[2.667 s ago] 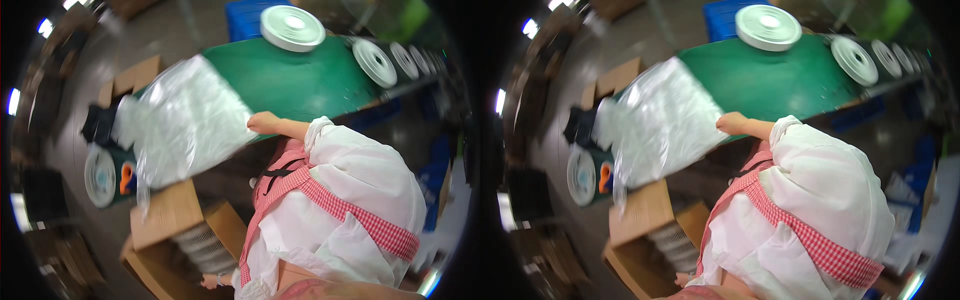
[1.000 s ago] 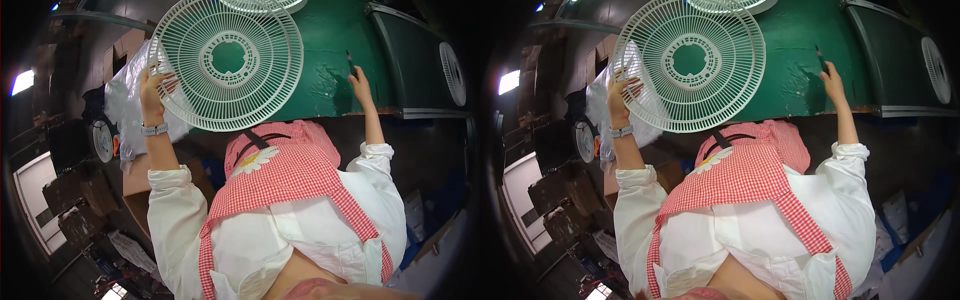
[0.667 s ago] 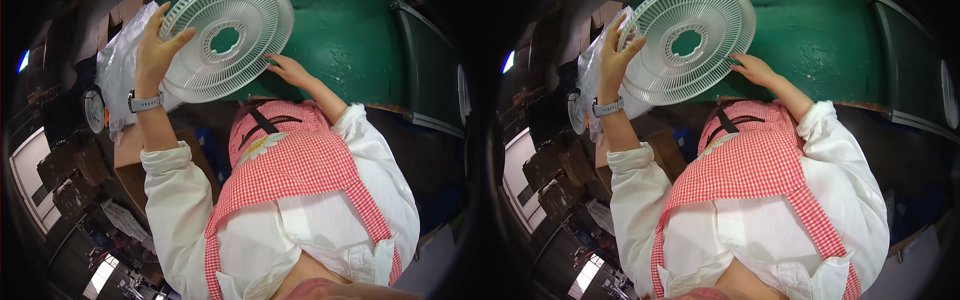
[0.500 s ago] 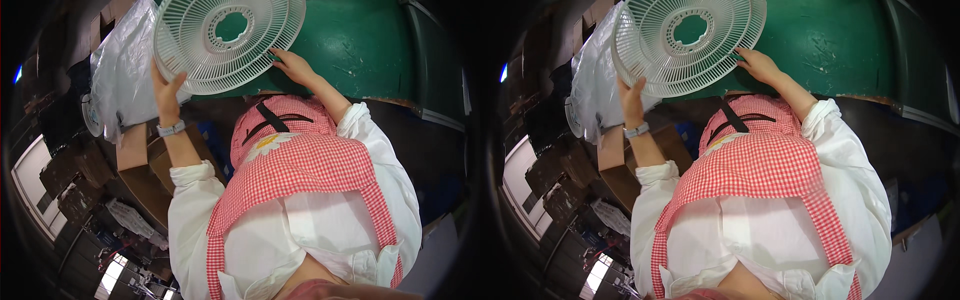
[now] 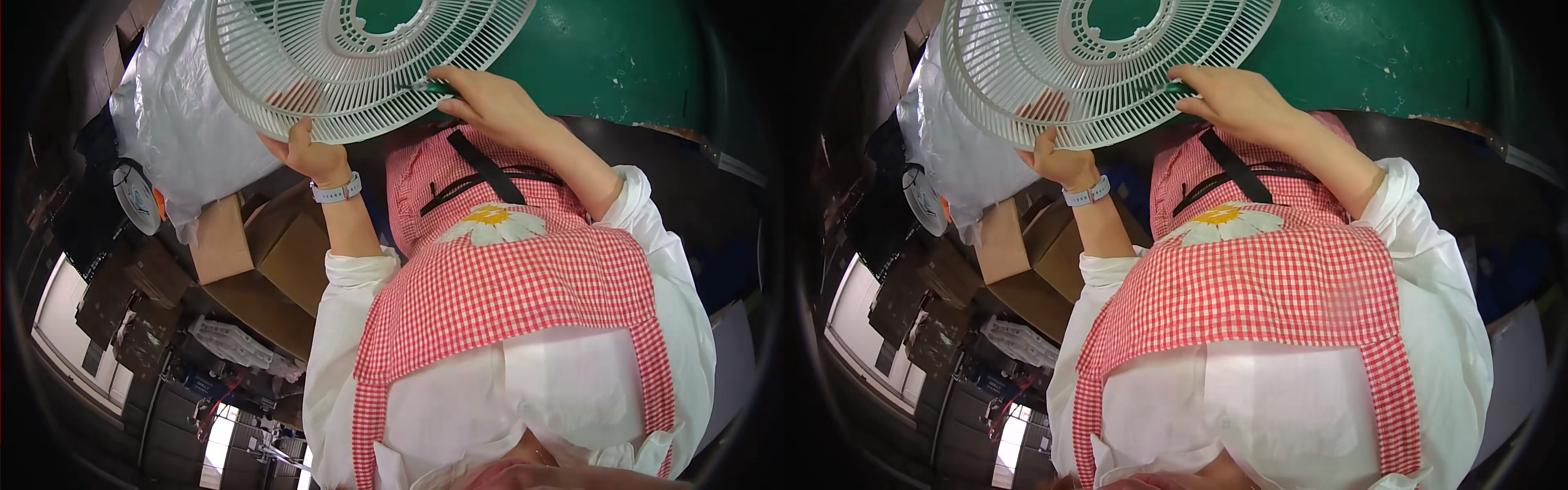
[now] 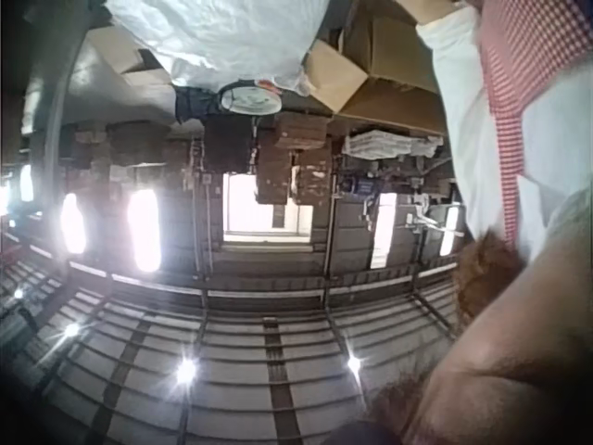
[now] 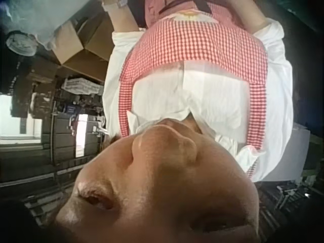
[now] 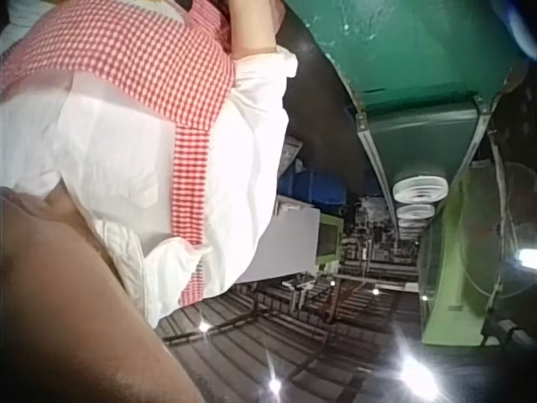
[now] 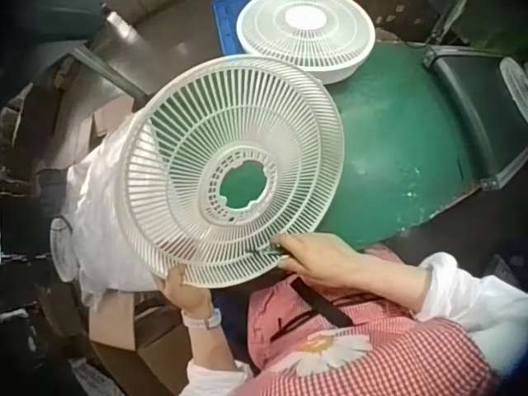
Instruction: The recorder is assembling components of fan grilles and placing the finished parts into plastic bags.
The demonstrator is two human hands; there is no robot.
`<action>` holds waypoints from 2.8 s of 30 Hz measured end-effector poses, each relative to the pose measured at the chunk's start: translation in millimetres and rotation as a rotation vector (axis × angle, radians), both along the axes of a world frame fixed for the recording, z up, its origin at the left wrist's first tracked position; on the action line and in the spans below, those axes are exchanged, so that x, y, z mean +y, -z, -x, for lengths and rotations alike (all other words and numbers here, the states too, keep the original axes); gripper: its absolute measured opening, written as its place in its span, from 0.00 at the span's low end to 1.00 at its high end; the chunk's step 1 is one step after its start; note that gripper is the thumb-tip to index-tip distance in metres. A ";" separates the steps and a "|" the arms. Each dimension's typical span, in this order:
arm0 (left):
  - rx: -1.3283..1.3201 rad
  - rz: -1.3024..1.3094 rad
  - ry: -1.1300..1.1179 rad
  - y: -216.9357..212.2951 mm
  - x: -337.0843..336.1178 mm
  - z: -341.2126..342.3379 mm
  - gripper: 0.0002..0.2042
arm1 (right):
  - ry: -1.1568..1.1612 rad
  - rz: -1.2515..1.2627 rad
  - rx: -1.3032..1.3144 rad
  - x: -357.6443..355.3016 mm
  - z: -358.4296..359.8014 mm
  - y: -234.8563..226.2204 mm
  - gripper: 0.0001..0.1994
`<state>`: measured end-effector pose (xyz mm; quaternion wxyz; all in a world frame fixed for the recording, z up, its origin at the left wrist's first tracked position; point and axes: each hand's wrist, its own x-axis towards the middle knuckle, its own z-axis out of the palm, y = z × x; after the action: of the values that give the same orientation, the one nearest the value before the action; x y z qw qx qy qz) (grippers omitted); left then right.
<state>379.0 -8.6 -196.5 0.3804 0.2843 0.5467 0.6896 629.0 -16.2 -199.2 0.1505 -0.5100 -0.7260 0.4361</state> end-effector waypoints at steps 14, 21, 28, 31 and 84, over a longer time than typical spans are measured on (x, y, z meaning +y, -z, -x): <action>0.220 -0.018 0.080 -37.6 -14.4 -17.3 0.24 | -0.216 -0.244 0.018 5.5 43.1 -2.6 0.09; 0.265 -0.048 0.064 -43.6 -14.4 -21.9 0.22 | -0.224 -0.307 0.023 0.8 51.1 -12.0 0.07; 0.401 -0.094 0.109 -47.0 -13.2 -24.1 0.22 | -0.185 -0.435 0.004 -0.5 55.9 -19.4 0.05; 0.402 -0.093 0.121 -50.6 -13.8 -26.6 0.22 | -0.163 -0.471 -0.001 0.4 56.5 -18.4 0.05; 0.393 -0.046 0.105 -54.7 -9.7 -27.5 0.23 | -0.095 -0.635 0.000 6.0 56.2 -10.6 0.06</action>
<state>406.6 -18.3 -141.8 0.2954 0.4502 0.5788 0.6124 572.8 -10.1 -188.6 0.2814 -0.4032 -0.8488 0.1943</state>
